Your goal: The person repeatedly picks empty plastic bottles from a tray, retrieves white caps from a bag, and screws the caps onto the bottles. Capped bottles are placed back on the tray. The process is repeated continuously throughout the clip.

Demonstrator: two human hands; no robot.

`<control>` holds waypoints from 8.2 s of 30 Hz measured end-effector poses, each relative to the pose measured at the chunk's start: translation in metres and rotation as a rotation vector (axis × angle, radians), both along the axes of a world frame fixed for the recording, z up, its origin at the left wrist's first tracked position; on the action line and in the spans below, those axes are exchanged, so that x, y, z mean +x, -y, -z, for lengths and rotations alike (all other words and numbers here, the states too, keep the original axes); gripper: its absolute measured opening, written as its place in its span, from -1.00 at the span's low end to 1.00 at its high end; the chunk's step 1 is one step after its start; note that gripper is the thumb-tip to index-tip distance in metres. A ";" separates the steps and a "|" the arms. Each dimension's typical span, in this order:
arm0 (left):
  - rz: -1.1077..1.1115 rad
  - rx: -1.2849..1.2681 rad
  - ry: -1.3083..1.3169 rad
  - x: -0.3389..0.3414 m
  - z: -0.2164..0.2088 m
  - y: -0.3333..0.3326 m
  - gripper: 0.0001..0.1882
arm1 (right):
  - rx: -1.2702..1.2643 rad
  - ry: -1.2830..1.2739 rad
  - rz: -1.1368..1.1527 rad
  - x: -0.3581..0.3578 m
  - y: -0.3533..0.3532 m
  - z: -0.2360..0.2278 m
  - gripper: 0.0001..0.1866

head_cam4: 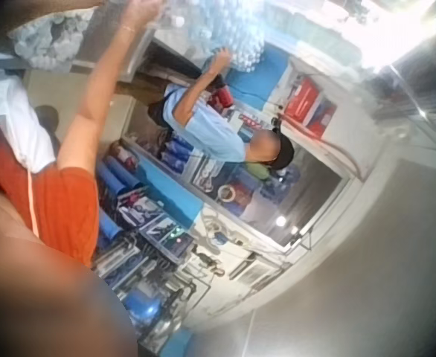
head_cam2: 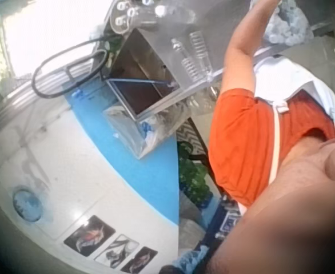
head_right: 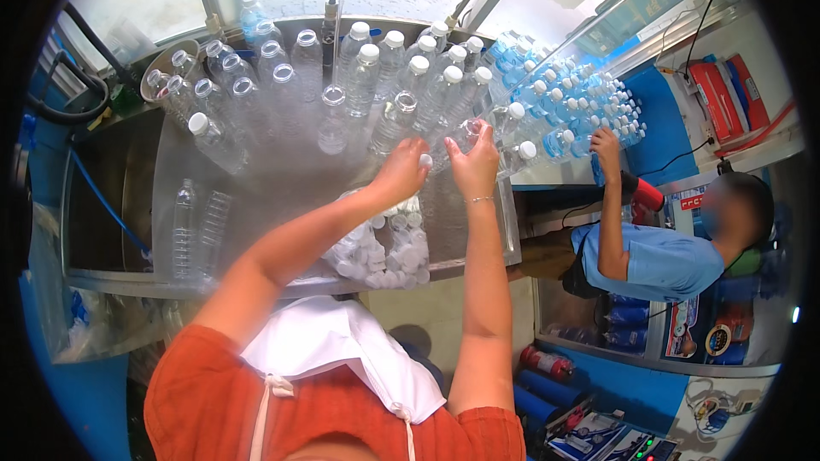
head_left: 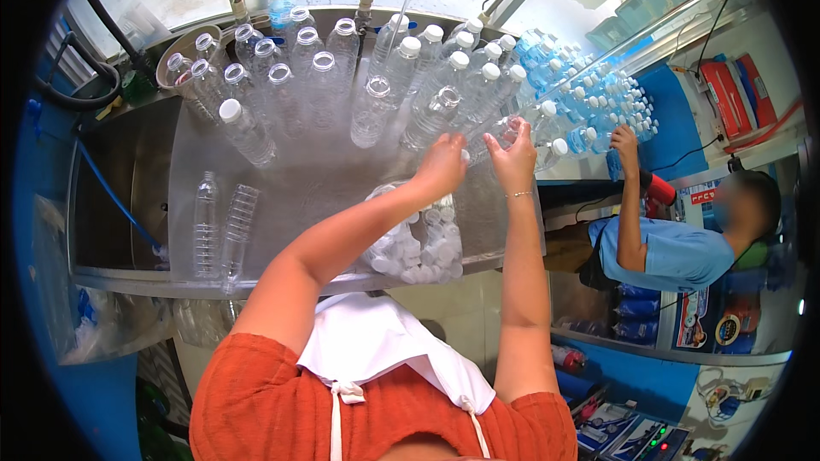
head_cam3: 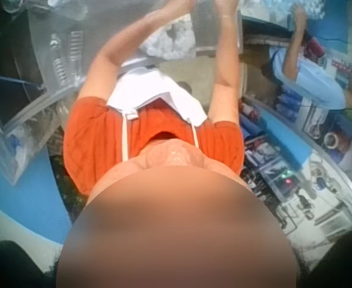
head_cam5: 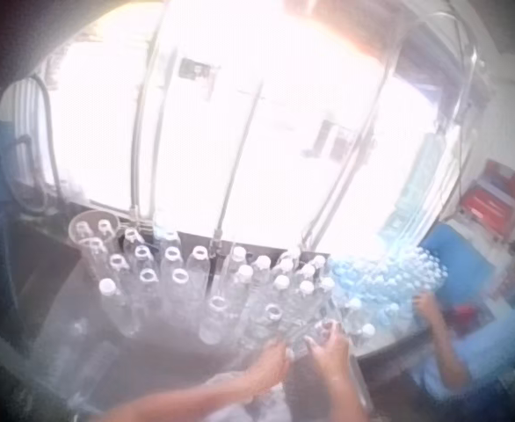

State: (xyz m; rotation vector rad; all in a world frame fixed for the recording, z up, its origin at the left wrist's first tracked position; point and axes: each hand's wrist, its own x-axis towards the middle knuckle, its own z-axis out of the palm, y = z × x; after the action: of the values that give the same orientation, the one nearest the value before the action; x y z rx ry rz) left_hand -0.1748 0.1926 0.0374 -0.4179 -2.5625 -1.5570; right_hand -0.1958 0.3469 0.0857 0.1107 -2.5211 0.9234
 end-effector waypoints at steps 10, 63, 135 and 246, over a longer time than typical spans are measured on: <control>-0.227 -0.091 -0.583 -0.032 -0.068 0.051 -0.67 | -0.010 -0.015 0.139 0.007 0.017 -0.006 -0.21; 0.243 -0.245 0.378 0.123 -0.108 0.130 -0.33 | 0.261 0.403 -0.387 0.085 0.086 -0.073 -0.59; 0.779 0.661 0.883 0.143 -0.087 0.181 -0.22 | -0.053 0.022 -0.752 0.105 0.117 -0.092 -0.54; -0.066 -0.285 0.186 0.149 0.036 0.101 -0.26 | 0.405 0.634 -0.442 0.133 0.068 0.069 -0.67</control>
State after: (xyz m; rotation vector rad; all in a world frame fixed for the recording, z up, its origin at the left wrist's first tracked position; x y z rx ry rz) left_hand -0.0256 0.0915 0.0013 -0.2194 -2.9209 -1.2663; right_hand -0.0626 0.2790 0.0164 0.6069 -3.3395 0.6465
